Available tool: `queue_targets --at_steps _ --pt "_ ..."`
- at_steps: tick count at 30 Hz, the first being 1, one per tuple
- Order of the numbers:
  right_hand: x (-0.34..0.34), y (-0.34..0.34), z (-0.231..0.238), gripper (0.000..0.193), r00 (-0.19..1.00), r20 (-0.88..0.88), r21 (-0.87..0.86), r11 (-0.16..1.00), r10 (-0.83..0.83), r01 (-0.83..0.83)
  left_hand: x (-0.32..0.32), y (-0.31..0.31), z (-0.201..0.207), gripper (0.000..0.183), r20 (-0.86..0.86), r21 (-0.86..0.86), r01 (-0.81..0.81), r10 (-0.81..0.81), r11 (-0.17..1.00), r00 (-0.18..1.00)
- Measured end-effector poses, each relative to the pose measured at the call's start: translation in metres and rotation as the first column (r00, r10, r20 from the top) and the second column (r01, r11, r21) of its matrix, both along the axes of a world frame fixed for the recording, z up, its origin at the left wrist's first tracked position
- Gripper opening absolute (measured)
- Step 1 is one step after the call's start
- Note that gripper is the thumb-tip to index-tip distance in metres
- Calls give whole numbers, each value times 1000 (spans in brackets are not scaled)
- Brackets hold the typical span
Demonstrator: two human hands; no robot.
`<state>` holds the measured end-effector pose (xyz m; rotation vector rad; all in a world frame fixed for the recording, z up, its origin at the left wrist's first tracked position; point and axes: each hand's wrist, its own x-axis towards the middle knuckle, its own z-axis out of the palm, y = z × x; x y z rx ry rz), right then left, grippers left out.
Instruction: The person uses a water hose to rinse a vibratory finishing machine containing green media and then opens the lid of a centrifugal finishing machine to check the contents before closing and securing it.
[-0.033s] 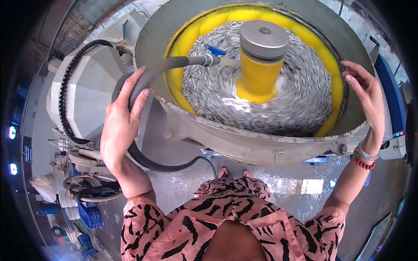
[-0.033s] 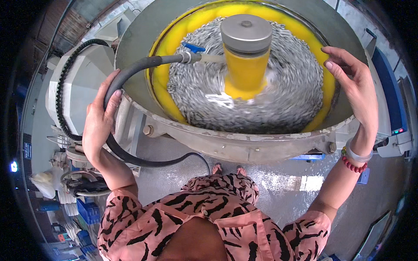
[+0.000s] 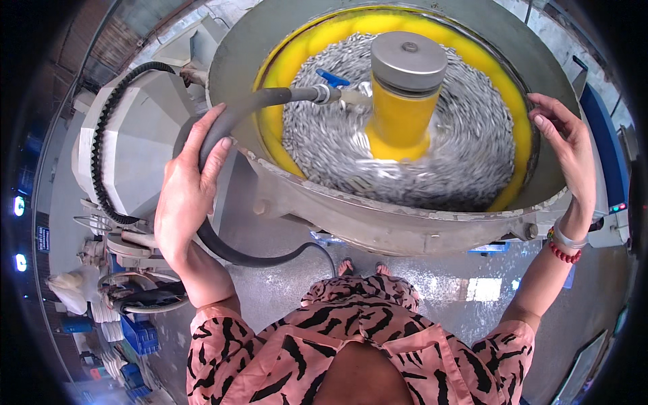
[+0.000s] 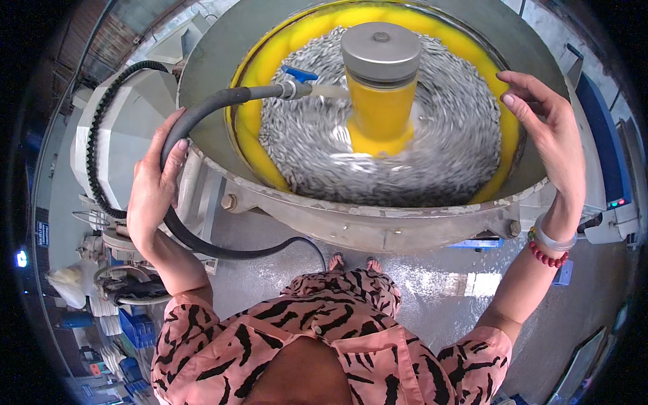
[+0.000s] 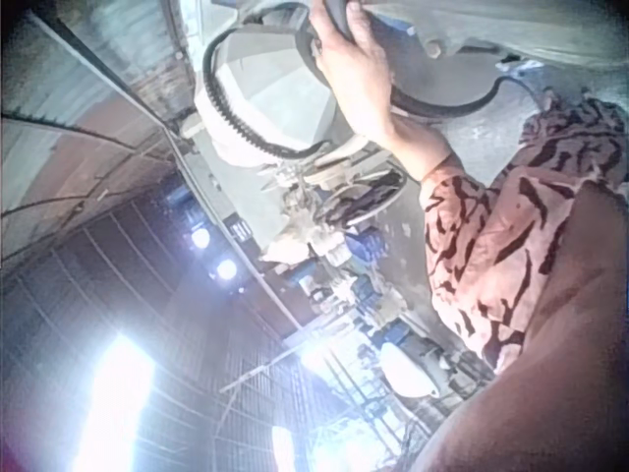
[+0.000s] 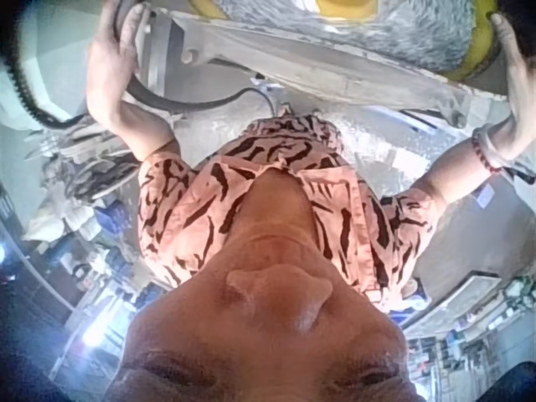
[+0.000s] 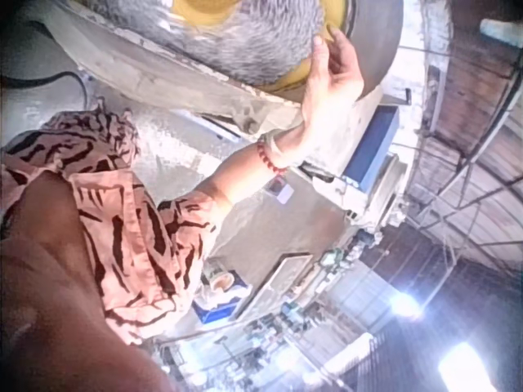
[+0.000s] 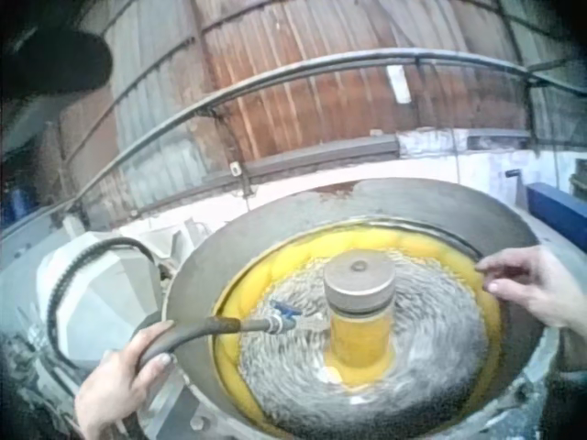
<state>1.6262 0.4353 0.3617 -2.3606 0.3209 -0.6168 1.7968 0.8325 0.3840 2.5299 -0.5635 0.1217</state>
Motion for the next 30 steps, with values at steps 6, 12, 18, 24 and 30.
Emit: queue_targets --at_steps 6,12,18,24,30 --pt "2 -1 -3 33 1000 17 -33 999 18 -17 -1 3 -6 41 -26 -14 -21 20 1000 999" --pt "2 0 -1 32 999 -41 -63 998 12 -15 1 2 -12 40 12 -37 -23 24 999 1000" --pt "-1 0 0 31 996 -77 -60 997 37 -42 -1 5 -15 41 16 -81 -38 40 996 999" --pt "-2 1 -1 31 993 -100 -45 996 68 -72 -2 0 -13 41 -30 -96 -38 35 995 999" --pt "5 3 -1 31 989 -133 -48 997 60 -67 -4 4 -11 41 -75 -115 -55 46 992 996"
